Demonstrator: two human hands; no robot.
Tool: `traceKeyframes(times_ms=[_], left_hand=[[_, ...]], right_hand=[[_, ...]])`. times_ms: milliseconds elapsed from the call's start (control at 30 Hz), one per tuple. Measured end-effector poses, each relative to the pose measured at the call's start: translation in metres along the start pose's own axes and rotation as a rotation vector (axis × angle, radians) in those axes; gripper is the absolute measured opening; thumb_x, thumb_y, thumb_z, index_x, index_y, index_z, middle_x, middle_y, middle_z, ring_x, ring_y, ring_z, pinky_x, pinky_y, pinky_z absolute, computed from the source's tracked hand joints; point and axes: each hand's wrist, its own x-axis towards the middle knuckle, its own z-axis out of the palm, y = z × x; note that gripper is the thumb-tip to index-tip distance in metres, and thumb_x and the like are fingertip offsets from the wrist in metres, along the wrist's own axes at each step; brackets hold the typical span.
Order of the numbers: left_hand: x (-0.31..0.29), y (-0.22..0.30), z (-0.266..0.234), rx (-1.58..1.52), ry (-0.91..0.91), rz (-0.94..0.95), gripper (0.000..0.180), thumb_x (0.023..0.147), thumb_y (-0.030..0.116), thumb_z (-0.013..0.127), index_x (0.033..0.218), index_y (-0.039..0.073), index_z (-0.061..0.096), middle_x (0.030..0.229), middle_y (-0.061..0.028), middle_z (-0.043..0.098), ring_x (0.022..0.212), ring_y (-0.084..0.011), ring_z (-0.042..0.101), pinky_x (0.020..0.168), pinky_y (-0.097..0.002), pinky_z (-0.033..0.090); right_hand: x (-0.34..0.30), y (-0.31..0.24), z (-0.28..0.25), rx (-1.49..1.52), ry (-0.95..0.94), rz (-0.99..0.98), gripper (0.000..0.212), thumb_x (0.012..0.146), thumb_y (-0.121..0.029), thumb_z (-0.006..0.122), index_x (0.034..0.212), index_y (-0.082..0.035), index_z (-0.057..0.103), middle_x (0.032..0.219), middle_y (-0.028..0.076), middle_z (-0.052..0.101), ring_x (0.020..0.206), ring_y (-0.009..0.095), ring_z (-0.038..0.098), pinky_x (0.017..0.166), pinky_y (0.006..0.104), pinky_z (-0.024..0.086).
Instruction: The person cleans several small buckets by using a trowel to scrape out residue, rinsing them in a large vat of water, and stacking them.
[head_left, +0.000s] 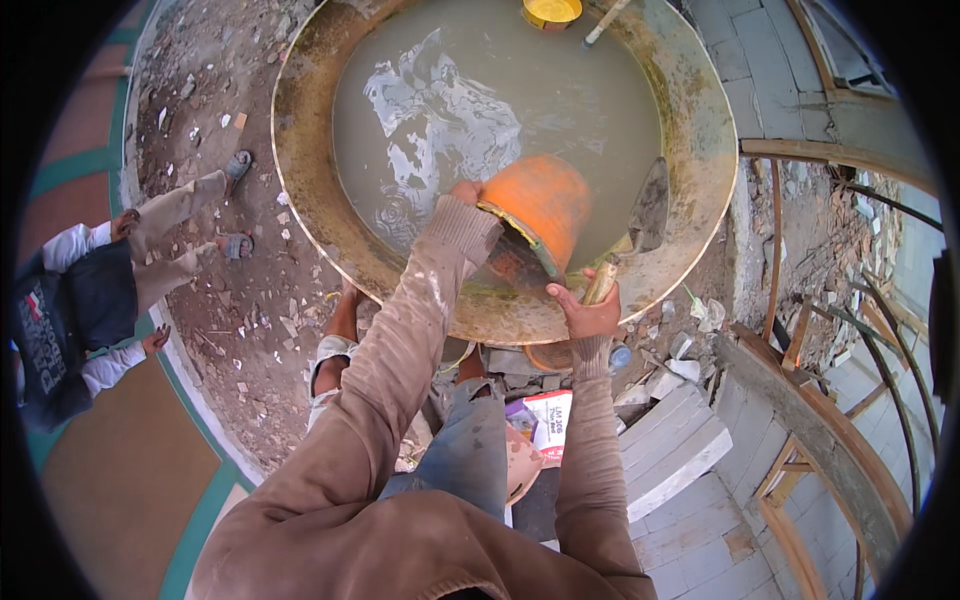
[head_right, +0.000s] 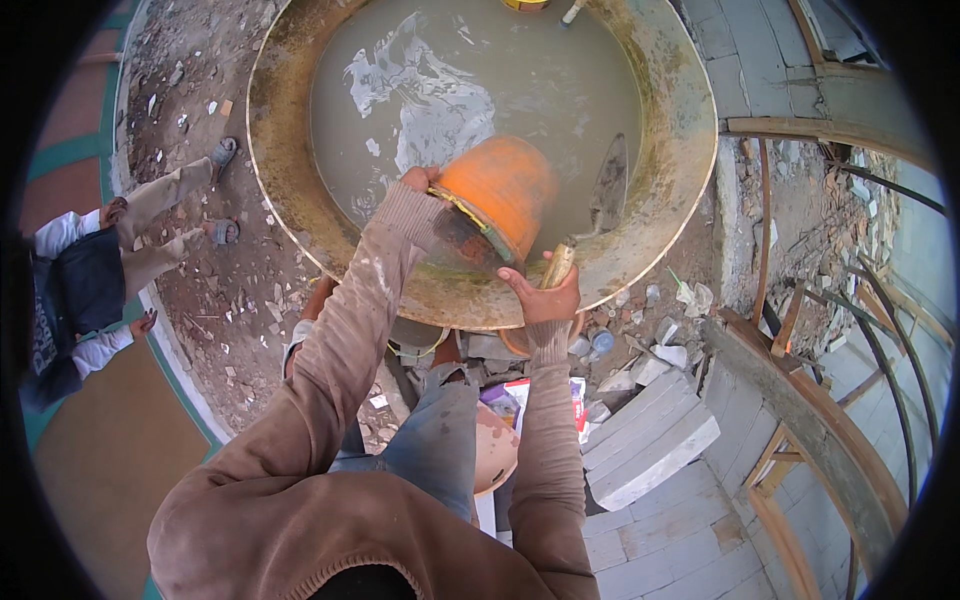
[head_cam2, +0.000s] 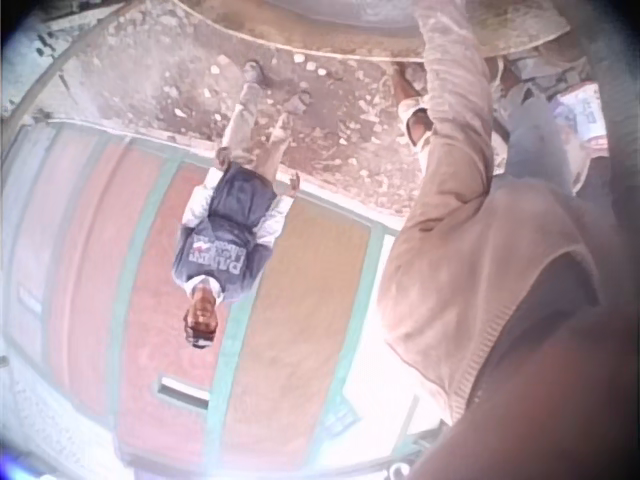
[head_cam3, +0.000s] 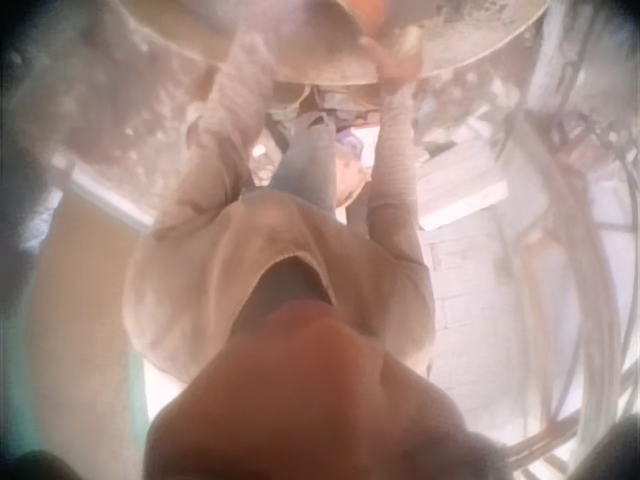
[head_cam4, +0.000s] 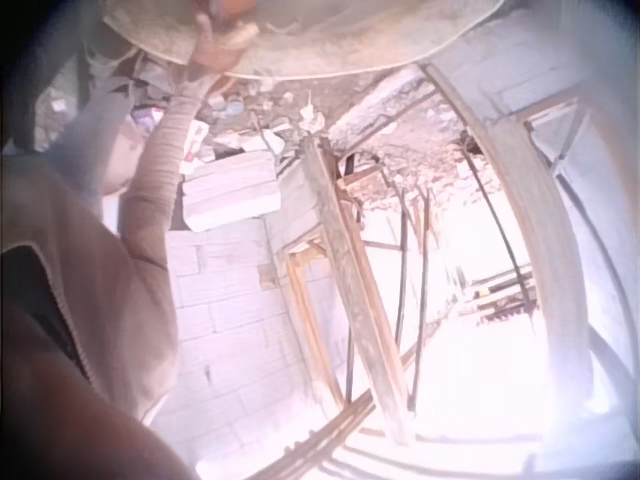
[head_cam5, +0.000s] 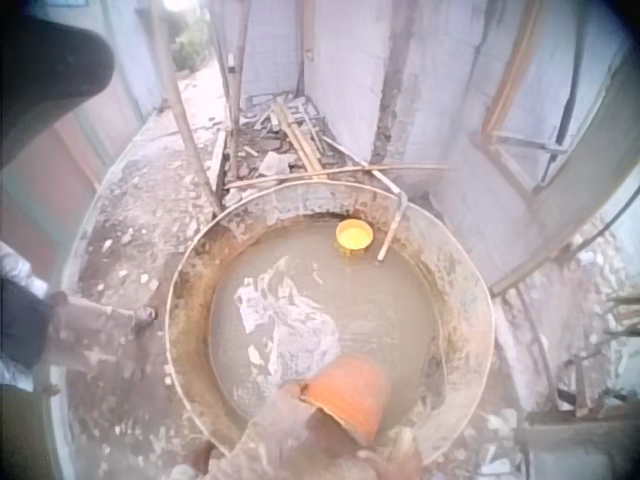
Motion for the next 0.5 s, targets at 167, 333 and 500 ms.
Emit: traceKeyframes(times_ms=[167, 333, 500], left_hand=[[-0.016, 0.018, 0.029, 0.016, -0.001, 0.099, 0.029, 0.1, 0.026, 0.05, 0.1, -0.003, 0.051, 0.097, -0.0219, 0.061, 0.092, -0.0304, 0.066, 0.082, -0.042, 0.059], [-0.035, 0.048, 0.047, -0.3, -0.278, 0.133, 0.028, 0.094, 0.011, 0.056, 0.104, -0.011, 0.043, 0.117, -0.0315, 0.049, 0.108, -0.046, 0.06, 0.096, -0.0556, 0.055], [-0.05, 0.072, 0.025, -0.313, -0.529, 0.003, 0.04, 0.092, 0.0, 0.048, 0.119, -0.026, 0.034, 0.131, -0.0418, 0.046, 0.094, -0.0387, 0.067, 0.08, -0.036, 0.064]], right_hand=[[0.013, -0.01, 0.014, -0.084, 0.064, -0.006, 0.058, 0.062, -0.032, 0.095, 0.093, 0.0, 0.058, 0.079, 0.008, 0.066, 0.071, 0.024, 0.064, 0.067, 0.0362, 0.051], [0.067, -0.058, -0.019, 0.346, -0.197, 0.13, 0.04, 0.071, -0.018, 0.089, 0.089, -0.002, 0.058, 0.069, 0.006, 0.062, 0.049, 0.014, 0.055, 0.046, 0.0281, 0.044], [0.096, -0.073, -0.034, 0.311, -0.173, 0.237, 0.025, 0.08, -0.011, 0.082, 0.083, -0.001, 0.058, 0.057, 0.004, 0.057, 0.04, 0.012, 0.05, 0.034, 0.0275, 0.039]])
